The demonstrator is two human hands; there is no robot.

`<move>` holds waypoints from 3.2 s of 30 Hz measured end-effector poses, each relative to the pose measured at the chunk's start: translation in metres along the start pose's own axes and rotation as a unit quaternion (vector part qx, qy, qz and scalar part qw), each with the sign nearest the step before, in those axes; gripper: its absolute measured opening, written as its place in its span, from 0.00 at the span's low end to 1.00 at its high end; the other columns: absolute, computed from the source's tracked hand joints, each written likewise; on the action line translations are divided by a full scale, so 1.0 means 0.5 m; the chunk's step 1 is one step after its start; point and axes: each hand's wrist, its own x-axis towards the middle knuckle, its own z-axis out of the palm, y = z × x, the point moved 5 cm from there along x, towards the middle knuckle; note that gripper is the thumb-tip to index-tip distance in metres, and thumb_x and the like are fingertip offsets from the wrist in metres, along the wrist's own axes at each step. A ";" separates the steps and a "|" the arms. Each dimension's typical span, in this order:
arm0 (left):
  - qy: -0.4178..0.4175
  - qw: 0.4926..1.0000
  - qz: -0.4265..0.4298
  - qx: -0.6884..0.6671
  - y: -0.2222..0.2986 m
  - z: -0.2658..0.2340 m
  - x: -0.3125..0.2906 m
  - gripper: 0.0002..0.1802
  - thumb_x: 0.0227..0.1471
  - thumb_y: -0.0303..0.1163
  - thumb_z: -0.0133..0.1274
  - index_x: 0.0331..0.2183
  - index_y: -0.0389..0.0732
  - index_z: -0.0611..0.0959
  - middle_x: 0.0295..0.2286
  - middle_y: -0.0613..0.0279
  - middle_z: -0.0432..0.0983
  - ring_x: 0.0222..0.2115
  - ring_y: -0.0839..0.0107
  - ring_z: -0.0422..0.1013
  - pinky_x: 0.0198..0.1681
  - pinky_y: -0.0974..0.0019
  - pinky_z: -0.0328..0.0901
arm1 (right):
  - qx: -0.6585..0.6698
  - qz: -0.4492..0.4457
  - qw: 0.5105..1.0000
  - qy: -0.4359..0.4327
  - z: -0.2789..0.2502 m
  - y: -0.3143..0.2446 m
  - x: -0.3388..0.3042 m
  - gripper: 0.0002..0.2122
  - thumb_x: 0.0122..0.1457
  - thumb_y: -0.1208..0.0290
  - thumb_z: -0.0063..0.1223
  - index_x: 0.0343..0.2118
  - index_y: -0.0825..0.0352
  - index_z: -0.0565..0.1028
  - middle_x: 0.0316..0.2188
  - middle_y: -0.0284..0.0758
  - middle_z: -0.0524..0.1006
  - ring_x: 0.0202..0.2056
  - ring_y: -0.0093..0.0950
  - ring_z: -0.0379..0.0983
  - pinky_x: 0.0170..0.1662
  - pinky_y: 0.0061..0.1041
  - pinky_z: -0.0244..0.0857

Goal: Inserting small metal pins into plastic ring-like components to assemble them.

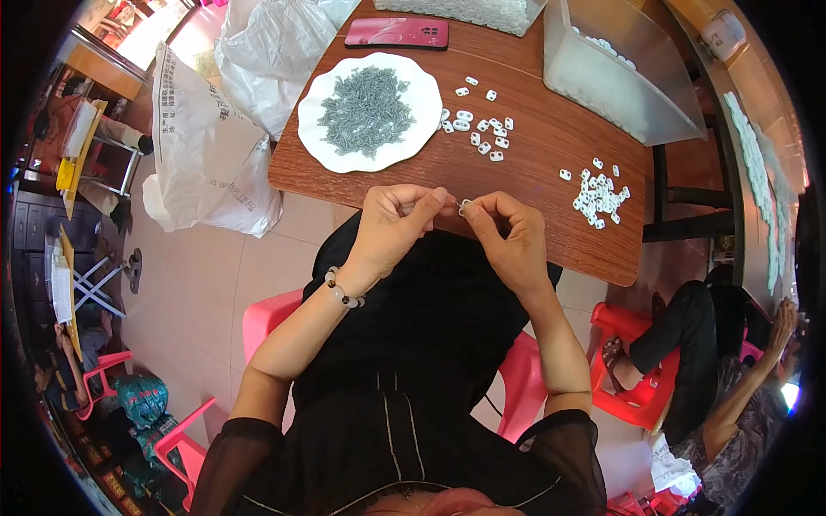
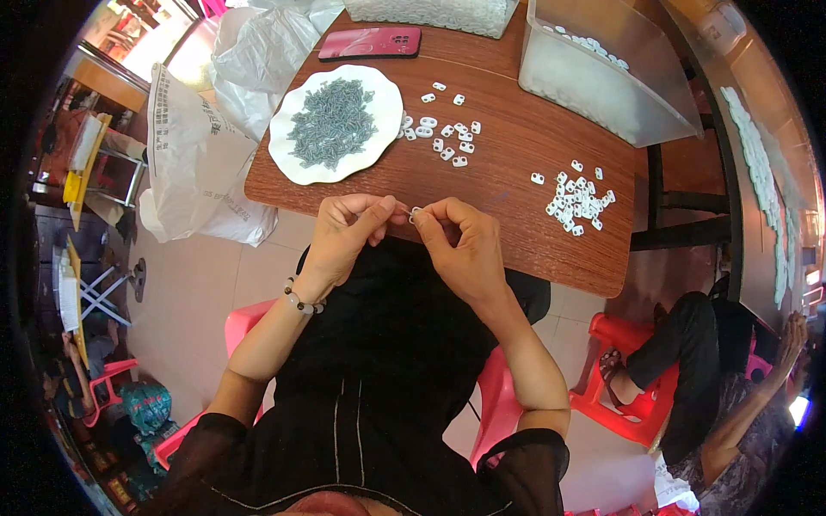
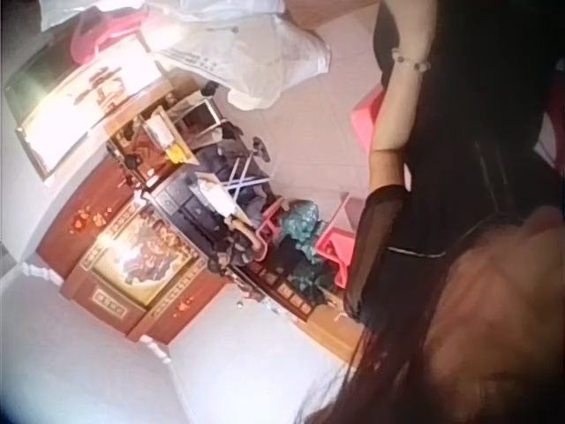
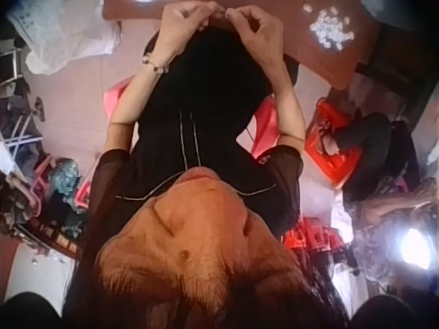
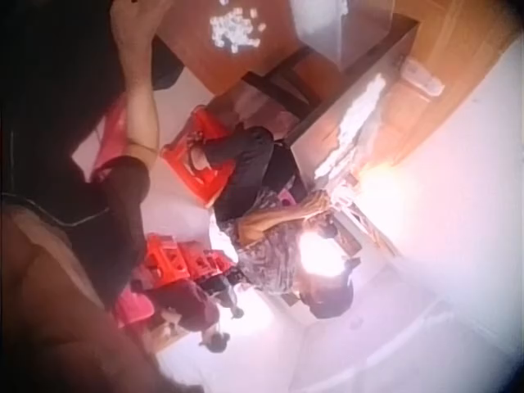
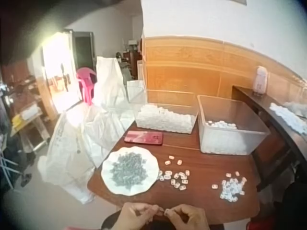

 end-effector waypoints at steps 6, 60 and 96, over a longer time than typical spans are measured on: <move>-0.002 1.000 0.003 -0.025 -0.003 -0.004 0.002 0.12 0.57 0.31 0.53 0.31 0.33 0.85 0.27 0.59 0.81 0.20 0.84 0.65 0.23 0.79 0.59 | 0.001 -0.012 1.000 0.005 -0.002 0.000 0.000 0.07 0.58 0.73 0.57 0.28 0.72 0.77 0.17 0.26 0.73 0.20 0.12 0.64 0.23 0.15 0.57; -0.048 0.854 0.218 0.470 0.140 0.089 0.201 0.09 0.50 0.32 0.56 0.31 0.38 0.85 0.22 0.50 0.78 0.23 0.56 0.74 0.30 0.59 0.68 | 0.032 -0.011 0.997 0.074 -0.072 0.009 -0.001 0.07 0.58 0.73 0.57 0.28 0.72 0.77 0.19 0.25 0.73 0.23 0.13 0.64 0.28 0.16 0.59; -0.085 0.983 -0.108 -0.119 -0.001 0.032 0.023 0.12 0.58 0.33 0.55 0.40 0.35 0.83 0.31 0.64 0.80 0.27 0.84 0.70 0.31 0.80 0.66 | 0.050 -0.006 0.999 0.021 -0.056 -0.003 -0.008 0.08 0.58 0.72 0.55 0.26 0.70 0.76 0.18 0.23 0.72 0.23 0.10 0.62 0.26 0.14 0.55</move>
